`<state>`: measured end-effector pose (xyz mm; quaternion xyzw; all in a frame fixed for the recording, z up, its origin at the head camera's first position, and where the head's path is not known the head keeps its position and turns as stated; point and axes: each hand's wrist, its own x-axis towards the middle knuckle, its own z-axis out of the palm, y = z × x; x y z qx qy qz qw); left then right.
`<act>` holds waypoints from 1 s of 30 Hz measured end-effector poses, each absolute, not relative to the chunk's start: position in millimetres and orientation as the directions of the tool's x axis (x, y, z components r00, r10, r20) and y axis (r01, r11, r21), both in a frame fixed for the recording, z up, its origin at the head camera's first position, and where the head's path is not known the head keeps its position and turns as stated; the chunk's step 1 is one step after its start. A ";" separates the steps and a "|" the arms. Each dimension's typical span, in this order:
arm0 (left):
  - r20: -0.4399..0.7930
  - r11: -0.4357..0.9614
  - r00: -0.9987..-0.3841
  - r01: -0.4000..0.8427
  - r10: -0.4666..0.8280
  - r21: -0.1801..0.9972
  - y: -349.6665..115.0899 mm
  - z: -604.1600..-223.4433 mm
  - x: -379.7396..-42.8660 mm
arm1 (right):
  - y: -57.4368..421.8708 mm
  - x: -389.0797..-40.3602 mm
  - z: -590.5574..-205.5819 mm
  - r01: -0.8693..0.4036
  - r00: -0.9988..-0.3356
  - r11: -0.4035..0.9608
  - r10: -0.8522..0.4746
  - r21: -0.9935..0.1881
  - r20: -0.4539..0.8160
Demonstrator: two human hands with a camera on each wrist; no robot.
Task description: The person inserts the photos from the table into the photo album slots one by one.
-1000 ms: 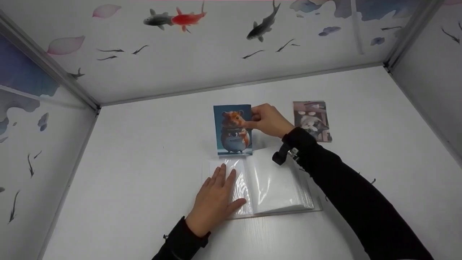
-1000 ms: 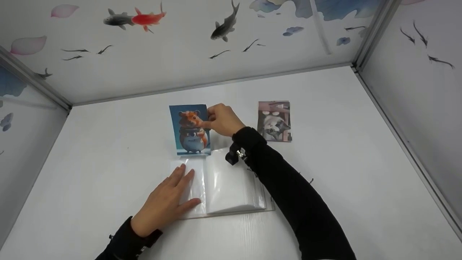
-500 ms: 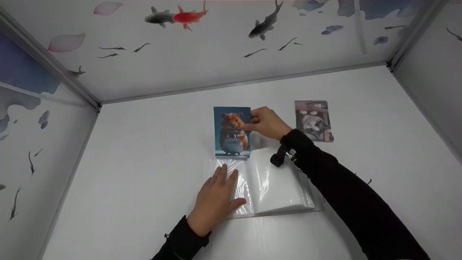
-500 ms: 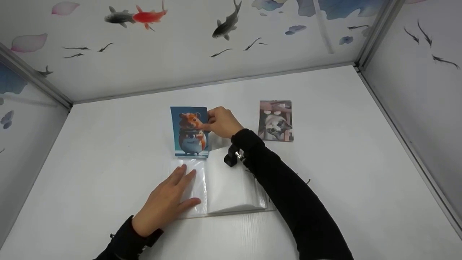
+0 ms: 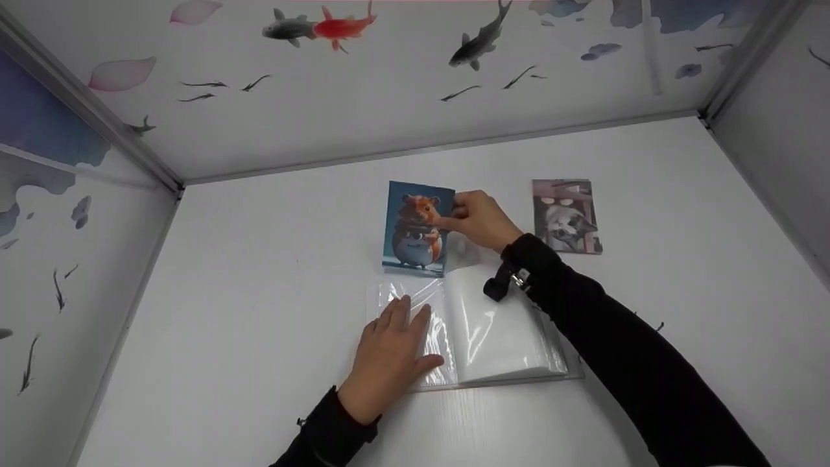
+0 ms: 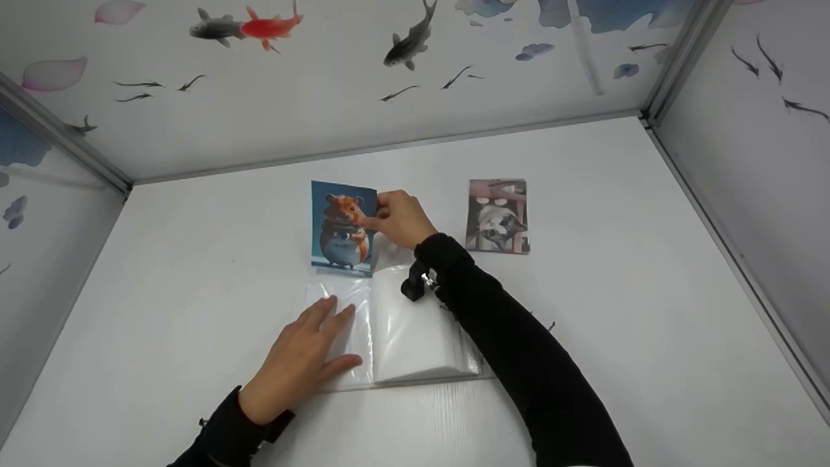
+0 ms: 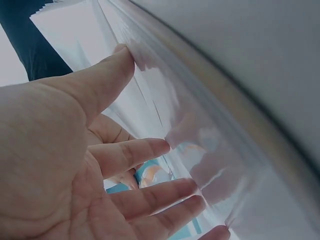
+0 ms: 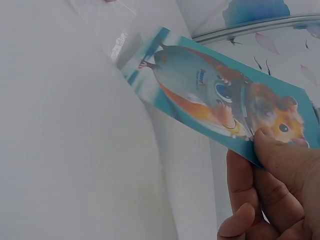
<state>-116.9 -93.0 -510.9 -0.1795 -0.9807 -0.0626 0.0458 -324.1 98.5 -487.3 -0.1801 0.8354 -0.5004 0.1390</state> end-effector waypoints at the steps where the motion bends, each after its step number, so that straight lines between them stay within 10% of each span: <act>1: 0.114 0.928 -0.932 0.357 0.345 0.110 -93.1 -511.3 -116.7 | 98.2 -324.1 -487.5 -0.159 -0.902 0.429 -0.429 -0.889 -0.046; 30: 0.125 0.926 -0.929 0.362 0.348 0.111 -94.3 -510.5 -116.5 | 94.1 -321.0 -499.8 -0.140 -0.889 0.439 -0.451 -0.887 -0.083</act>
